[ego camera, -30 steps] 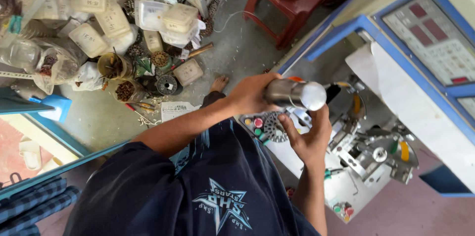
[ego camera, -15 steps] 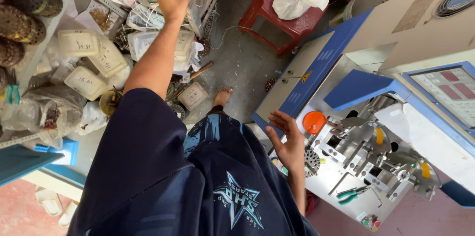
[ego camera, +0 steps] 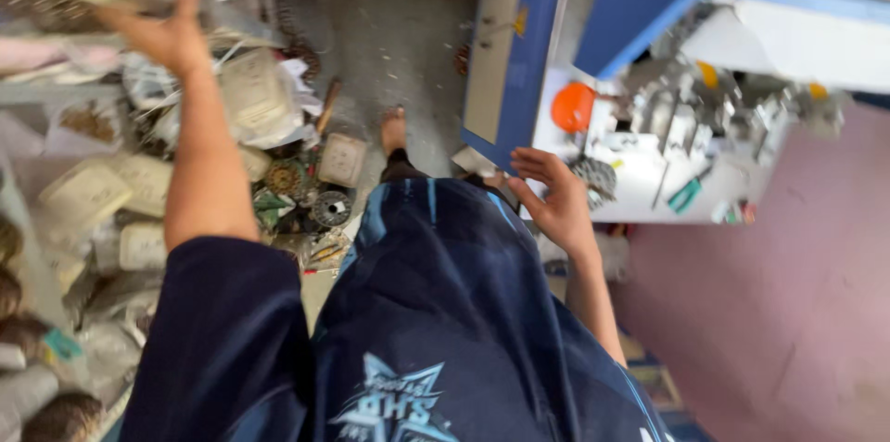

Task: The person retrieves a circular metal component and a container of small white pieces. They then repeatedly pick up the white pieces and insert them into the slots of the circular component by hand.

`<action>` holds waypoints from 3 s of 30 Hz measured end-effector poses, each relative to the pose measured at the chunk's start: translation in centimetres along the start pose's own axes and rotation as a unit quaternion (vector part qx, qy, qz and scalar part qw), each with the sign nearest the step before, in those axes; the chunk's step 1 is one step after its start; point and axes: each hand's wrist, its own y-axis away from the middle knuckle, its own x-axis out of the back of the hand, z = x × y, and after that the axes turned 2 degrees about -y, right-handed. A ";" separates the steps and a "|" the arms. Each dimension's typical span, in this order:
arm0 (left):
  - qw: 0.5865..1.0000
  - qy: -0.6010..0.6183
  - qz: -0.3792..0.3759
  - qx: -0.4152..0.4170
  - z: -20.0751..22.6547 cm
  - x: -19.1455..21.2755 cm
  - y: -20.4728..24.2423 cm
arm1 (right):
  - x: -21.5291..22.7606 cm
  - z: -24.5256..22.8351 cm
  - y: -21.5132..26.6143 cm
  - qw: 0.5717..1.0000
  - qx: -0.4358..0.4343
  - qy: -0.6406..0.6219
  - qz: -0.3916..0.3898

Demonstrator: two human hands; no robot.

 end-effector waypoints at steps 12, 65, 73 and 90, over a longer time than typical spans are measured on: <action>0.920 0.061 -0.323 0.216 13.8 -4.4 32.3 | 7.9 11.3 8.1 0.941 -0.172 0.136 0.259; 0.674 0.371 -0.513 0.380 45.7 -4.7 46.3 | 16.8 32.9 6.4 0.890 0.245 0.383 0.012; 0.684 0.359 -0.566 0.288 46.1 -5.1 45.2 | 24.1 37.2 7.5 0.897 0.238 0.373 0.002; 0.631 0.056 -0.691 0.348 44.3 -7.7 44.3 | 20.1 36.5 9.7 0.915 0.133 0.270 0.270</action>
